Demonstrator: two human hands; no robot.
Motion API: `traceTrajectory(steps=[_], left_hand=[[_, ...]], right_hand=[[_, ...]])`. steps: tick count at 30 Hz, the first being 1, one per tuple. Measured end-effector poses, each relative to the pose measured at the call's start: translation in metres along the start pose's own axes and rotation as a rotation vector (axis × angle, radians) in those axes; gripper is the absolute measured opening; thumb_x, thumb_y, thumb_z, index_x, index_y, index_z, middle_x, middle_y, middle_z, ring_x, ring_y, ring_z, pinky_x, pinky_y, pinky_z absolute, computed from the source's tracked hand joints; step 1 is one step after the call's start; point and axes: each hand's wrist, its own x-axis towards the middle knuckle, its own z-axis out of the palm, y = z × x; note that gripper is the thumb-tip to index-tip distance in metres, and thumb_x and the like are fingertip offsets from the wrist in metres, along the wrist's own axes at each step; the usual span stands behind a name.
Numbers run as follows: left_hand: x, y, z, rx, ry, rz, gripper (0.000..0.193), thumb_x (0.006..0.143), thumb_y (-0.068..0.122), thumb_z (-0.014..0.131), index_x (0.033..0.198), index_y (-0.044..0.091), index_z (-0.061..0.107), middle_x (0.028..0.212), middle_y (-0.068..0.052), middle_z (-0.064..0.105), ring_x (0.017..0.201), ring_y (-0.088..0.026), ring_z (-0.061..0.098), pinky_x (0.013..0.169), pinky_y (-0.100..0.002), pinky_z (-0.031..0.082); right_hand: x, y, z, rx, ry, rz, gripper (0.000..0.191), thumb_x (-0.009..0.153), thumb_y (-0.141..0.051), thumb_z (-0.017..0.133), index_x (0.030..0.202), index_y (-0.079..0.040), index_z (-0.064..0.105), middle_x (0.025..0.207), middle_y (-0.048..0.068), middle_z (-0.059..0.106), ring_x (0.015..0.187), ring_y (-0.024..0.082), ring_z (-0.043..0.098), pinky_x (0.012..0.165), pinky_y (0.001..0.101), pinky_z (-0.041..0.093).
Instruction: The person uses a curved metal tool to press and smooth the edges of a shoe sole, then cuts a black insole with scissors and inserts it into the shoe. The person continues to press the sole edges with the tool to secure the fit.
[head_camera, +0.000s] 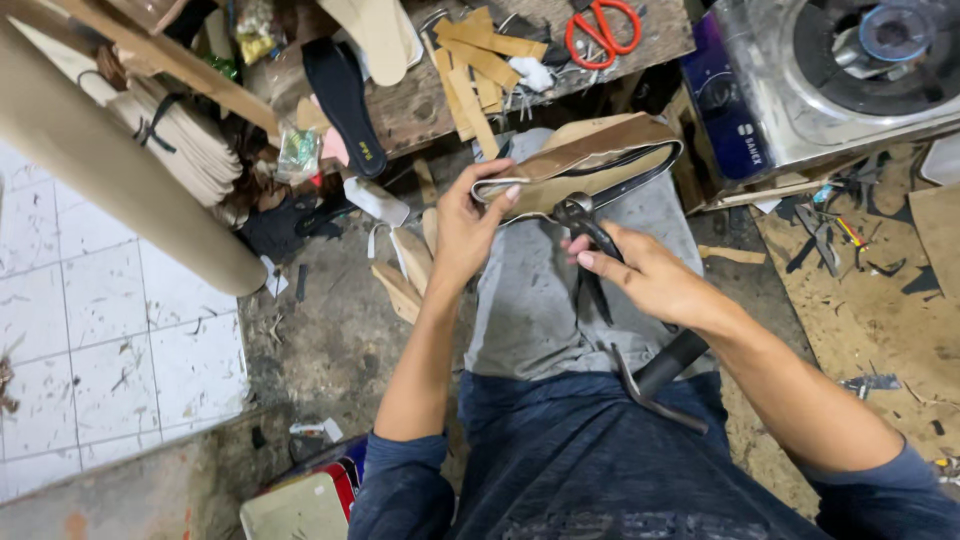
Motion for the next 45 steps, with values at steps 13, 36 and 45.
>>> traceTrajectory(steps=[13, 36, 45], left_hand=[[-0.043, 0.04, 0.021, 0.418, -0.011, 0.376, 0.049, 0.086, -0.017, 0.068, 0.131, 0.002, 0.064, 0.137, -0.016, 0.066, 0.131, -0.031, 0.066, 0.108, -0.037, 0.056], [-0.028, 0.025, 0.015, 0.299, 0.03, 0.109, 0.042, 0.091, -0.007, 0.074, 0.131, 0.003, 0.064, 0.127, -0.015, 0.072, 0.117, -0.026, 0.071, 0.101, -0.033, 0.054], [-0.013, -0.014, 0.013, 0.13, 0.161, 0.125, 0.037, 0.094, -0.013, 0.066, 0.13, -0.001, 0.066, 0.119, -0.013, 0.074, 0.107, -0.014, 0.071, 0.093, -0.026, 0.057]], right_hand=[[-0.027, -0.035, -0.002, 0.15, -0.002, 0.039, 0.024, 0.101, -0.02, 0.058, 0.116, -0.003, 0.065, 0.112, 0.01, 0.075, 0.107, 0.018, 0.07, 0.095, 0.0326, 0.054], [0.014, -0.012, 0.046, -0.31, 0.254, -0.05, 0.022, 0.104, -0.017, 0.055, 0.106, 0.001, 0.044, 0.09, 0.032, 0.062, 0.083, 0.054, 0.06, 0.068, 0.0554, 0.047], [0.039, 0.007, 0.065, -0.332, 0.363, -0.108, 0.023, 0.105, -0.018, 0.056, 0.111, 0.001, 0.044, 0.093, 0.033, 0.061, 0.084, 0.056, 0.06, 0.068, 0.0583, 0.047]])
